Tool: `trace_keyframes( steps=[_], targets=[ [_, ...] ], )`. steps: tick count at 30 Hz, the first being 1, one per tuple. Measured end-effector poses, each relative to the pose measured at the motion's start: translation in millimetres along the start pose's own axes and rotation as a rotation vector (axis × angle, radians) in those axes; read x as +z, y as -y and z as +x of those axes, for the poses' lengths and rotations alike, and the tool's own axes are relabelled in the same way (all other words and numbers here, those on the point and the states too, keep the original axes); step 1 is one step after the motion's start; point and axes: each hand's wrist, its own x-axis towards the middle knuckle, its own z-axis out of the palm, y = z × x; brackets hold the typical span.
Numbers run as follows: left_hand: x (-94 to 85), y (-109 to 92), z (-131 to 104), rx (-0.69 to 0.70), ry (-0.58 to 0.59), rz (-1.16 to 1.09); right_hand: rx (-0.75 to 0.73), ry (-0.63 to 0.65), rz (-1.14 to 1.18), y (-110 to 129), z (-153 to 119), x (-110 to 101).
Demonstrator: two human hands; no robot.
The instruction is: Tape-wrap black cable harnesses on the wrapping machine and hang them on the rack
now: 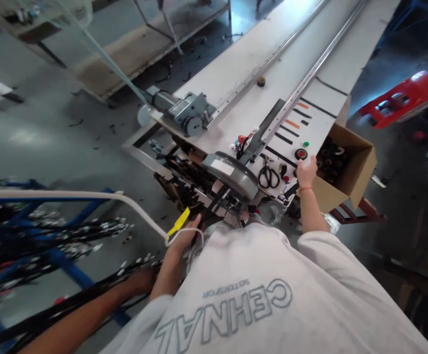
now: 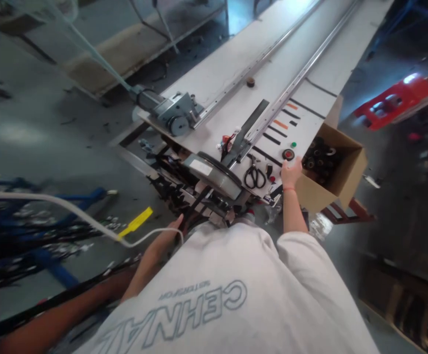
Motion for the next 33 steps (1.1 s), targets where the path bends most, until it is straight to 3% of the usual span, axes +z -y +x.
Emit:
trace_keyframes(
  steps=[3, 5, 9, 16, 26, 33],
  targets=[
    [-1.6, -29.1, 25.4, 0.086, 0.019, -0.073, 0.307, -0.002, 0.091, -8.5, -51.2, 14.3],
    [0.4, -49.6, 40.5, 0.172, 0.021, -0.070, 0.430, 0.050, 0.178, -8.9, -72.8, 23.8],
    [7.0, -72.7, 47.7, 0.307, -0.016, 0.087, 0.529, 0.047, 0.230, -2.7, -77.3, 33.9],
    [4.1, -71.4, 31.7, 0.403, -0.105, 0.280, 0.691, -0.045, 0.181, 5.2, -68.2, 32.3],
    [-1.4, -77.2, 38.0, 0.444, -0.134, 0.406, 0.674, -0.060, 0.150, 8.5, -67.0, 32.4],
    [-10.0, -63.4, 29.1, 0.448, -0.141, 0.345, 0.680, -0.097, 0.175, 7.8, -66.6, 33.1]
  ],
)
